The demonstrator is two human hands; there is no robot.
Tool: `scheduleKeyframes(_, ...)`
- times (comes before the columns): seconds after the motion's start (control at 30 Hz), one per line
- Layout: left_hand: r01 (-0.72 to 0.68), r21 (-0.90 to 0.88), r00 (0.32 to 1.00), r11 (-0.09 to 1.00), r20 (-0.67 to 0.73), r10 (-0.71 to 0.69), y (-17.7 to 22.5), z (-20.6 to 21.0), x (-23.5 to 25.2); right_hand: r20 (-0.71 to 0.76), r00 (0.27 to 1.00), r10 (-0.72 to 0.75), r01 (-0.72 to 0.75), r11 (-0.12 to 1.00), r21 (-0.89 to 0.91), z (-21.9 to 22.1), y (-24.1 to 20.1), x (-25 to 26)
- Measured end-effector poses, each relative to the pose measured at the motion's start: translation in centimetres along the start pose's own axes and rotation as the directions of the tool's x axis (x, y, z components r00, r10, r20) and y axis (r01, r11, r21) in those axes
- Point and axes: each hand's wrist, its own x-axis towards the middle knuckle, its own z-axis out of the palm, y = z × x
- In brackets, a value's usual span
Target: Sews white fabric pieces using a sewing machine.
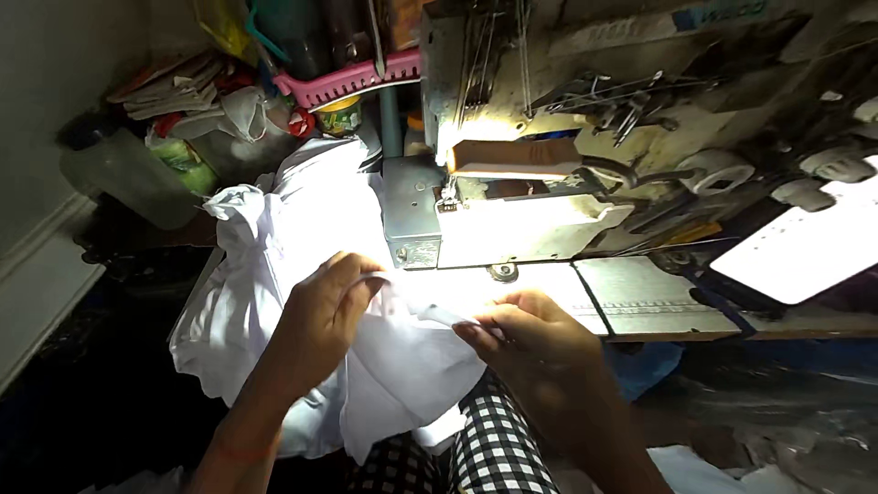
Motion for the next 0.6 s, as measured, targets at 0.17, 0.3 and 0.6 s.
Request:
scheduleKeyframes(0.17,0.023,-0.022,1.000,0.999,0.010,-0.022,-2.1,4.3,9.1,0.130,0.889,0.439,-0.458,0.846,0.273,0.9,3.8,2.8)
scheduleKeyframes(0.3,0.168,0.290,0.893,0.942,0.360,-0.270,-0.9,7.5,14.9,0.189,0.716,0.672,-0.673,0.594,0.440,1.9,5.8,4.8)
scheduleKeyframes(0.6,0.045,0.406,0.986,0.913,0.126,-0.105,-8.3,15.3,18.9,0.142,0.677,0.722,-0.653,0.501,0.567,3.6,6.8,6.1)
